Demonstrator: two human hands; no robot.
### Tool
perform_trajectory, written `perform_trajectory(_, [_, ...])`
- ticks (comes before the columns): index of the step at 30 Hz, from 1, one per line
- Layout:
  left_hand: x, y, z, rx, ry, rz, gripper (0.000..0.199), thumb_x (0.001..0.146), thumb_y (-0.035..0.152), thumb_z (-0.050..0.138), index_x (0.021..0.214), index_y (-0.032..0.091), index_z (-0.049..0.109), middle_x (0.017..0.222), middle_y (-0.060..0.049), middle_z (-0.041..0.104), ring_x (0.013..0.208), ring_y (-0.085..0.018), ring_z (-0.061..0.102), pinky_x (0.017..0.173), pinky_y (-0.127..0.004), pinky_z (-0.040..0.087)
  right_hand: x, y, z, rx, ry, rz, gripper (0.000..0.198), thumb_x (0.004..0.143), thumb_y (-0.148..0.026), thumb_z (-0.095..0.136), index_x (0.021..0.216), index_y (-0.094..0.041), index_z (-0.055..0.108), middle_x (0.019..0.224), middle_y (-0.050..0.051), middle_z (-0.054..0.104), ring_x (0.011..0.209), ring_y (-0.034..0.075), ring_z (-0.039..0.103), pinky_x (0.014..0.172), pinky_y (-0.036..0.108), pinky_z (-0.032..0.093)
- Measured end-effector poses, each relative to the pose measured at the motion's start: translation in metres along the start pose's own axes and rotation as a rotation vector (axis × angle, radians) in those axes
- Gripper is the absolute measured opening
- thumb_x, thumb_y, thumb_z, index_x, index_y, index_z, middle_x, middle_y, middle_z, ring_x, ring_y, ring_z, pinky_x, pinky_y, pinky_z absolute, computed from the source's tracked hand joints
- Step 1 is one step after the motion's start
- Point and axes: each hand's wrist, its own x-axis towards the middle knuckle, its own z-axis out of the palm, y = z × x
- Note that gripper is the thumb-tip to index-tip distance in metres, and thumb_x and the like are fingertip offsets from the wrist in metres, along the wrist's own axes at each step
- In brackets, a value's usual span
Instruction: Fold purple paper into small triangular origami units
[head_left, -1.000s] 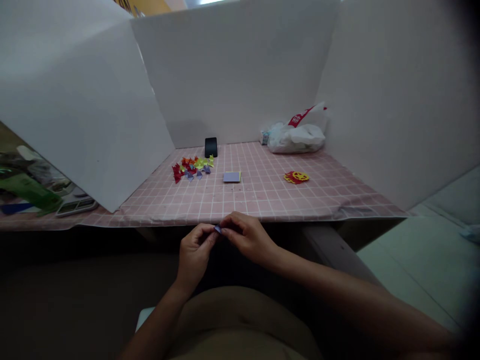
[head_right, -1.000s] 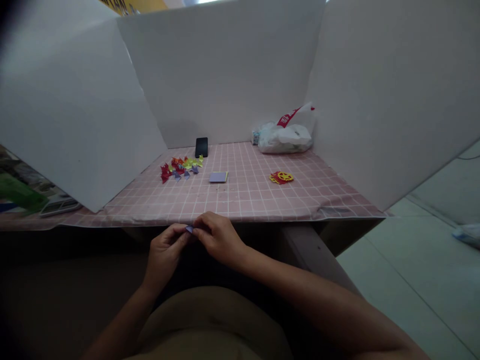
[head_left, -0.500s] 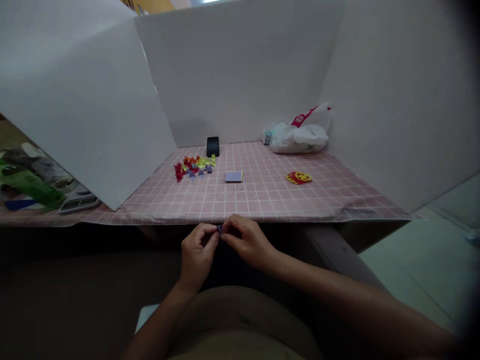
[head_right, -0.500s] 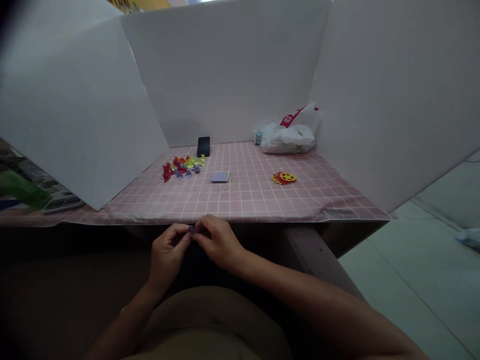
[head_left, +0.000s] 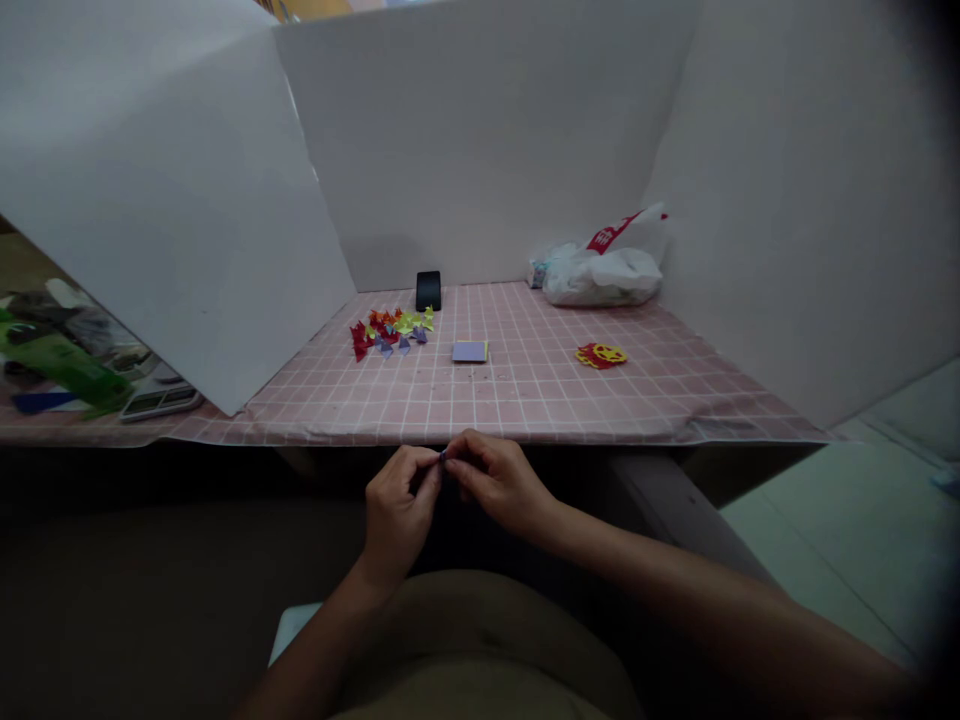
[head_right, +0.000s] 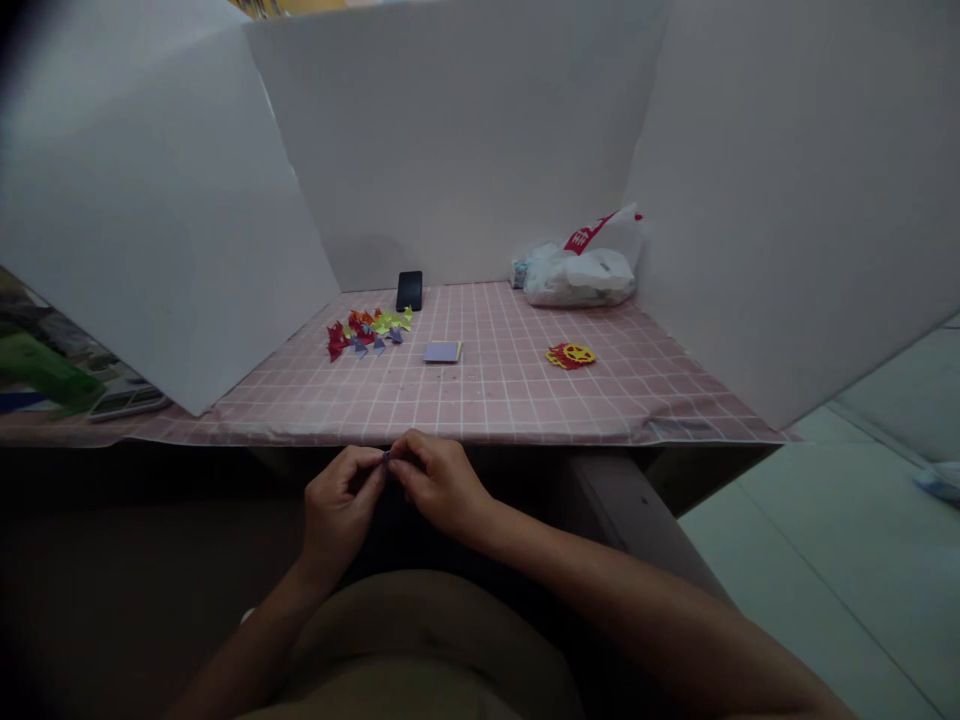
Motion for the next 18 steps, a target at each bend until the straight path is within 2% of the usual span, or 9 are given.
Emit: perform_trajectory(18, [0.0003,0.0012,-0.0006,0.014,0.006,0.032,0.009,0.09,0.015,0.059,0.086,0.019,0.066,0.081,-0.002,0.069,0.075,-0.016,0.066,0.071,-0.027,0.05,0.0005,0.0001,-0.001,-0.09,0.033,-0.03,0.008,0.087,-0.013,0.054,0.082,-0.017,0.06,0.065,-0.002,0.056,0.061,0.012,0.052,0.057,0.024,0.041])
